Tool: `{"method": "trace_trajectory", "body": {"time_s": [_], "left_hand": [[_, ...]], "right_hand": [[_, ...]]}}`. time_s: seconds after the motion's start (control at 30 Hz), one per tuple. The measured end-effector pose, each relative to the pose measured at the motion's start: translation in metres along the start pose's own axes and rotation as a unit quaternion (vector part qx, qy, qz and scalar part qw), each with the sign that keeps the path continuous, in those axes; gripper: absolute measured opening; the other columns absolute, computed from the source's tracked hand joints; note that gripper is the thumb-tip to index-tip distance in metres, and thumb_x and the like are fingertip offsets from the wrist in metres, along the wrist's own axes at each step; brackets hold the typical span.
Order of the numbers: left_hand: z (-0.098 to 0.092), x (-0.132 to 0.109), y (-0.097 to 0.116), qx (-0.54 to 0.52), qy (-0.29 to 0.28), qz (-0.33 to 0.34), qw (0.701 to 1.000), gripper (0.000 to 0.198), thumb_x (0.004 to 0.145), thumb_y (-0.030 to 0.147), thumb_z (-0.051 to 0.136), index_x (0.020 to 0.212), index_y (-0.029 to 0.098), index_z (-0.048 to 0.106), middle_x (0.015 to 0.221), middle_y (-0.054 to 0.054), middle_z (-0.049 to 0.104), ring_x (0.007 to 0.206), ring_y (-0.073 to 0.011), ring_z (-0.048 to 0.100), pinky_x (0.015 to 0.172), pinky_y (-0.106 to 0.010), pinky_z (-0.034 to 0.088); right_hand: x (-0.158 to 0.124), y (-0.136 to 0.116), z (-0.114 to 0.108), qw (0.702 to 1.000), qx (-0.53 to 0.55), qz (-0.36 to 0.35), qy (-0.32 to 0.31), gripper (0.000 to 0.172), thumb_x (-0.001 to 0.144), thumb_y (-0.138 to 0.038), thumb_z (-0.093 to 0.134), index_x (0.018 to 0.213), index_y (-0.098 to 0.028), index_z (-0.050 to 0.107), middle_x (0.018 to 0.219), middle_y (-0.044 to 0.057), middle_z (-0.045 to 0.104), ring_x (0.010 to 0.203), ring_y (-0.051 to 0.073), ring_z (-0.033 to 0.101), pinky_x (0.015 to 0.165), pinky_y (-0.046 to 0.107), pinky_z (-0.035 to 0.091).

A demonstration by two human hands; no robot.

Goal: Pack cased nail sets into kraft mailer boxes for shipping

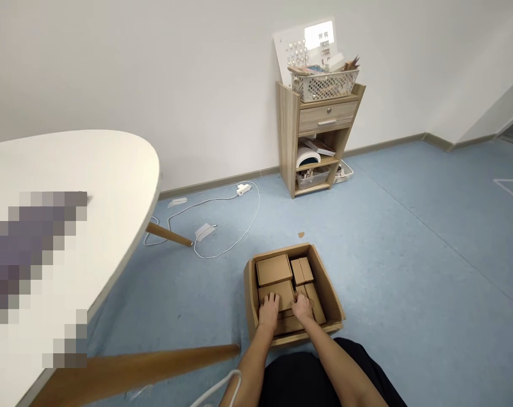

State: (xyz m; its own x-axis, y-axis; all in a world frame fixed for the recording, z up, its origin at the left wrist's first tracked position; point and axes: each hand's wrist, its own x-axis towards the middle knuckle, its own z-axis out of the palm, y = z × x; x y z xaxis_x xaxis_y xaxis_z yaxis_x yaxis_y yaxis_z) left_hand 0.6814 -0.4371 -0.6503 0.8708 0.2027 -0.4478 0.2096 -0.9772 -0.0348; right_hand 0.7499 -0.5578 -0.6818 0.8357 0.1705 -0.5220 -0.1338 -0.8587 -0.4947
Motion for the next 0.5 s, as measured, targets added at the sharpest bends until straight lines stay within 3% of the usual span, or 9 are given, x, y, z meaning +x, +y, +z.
{"method": "trace_trajectory", "body": {"time_s": [0.13,0.27,0.37,0.5], "left_hand": [[-0.026,-0.012,0.012,-0.046,-0.054,0.004,0.997,0.066,0.075,0.001,0.059,0.136,0.022,0.045,0.138,-0.015,0.047,0.125,-0.0297,0.047,0.101,-0.046,0.043],[-0.08,-0.049,0.03,-0.098,-0.086,-0.003,0.991,0.071,0.066,0.007,0.07,0.133,0.021,0.05,0.142,-0.018,0.046,0.131,-0.036,0.042,0.108,-0.058,0.031],[-0.133,-0.095,0.036,-0.146,-0.105,0.0,0.984,0.066,0.064,0.008,0.068,0.128,0.017,0.056,0.129,-0.019,0.058,0.12,-0.0354,0.053,0.103,-0.052,0.039],[-0.207,-0.177,0.031,-0.203,-0.117,0.013,0.972,0.051,0.071,0.015,0.062,0.121,0.014,0.06,0.121,-0.019,0.063,0.112,-0.0336,0.06,0.093,-0.044,0.048]], "right_hand": [[-0.014,-0.003,-0.021,0.994,-0.081,-0.076,0.014,0.035,0.078,-0.011,0.053,0.11,-0.016,0.065,0.115,0.015,0.068,0.111,0.025,0.062,0.092,0.029,0.044],[-0.045,-0.014,-0.067,0.983,-0.136,-0.122,-0.012,0.044,0.076,-0.007,0.05,0.117,-0.015,0.065,0.118,0.016,0.067,0.116,0.027,0.06,0.097,0.031,0.042],[-0.078,-0.028,-0.113,0.979,-0.148,-0.136,-0.042,0.043,0.076,-0.009,0.049,0.115,-0.018,0.066,0.117,0.014,0.068,0.113,0.026,0.062,0.093,0.031,0.045],[-0.135,-0.053,-0.174,0.975,-0.142,-0.15,-0.076,0.034,0.075,-0.015,0.05,0.101,-0.021,0.071,0.107,0.01,0.072,0.106,0.025,0.066,0.087,0.03,0.048]]}}
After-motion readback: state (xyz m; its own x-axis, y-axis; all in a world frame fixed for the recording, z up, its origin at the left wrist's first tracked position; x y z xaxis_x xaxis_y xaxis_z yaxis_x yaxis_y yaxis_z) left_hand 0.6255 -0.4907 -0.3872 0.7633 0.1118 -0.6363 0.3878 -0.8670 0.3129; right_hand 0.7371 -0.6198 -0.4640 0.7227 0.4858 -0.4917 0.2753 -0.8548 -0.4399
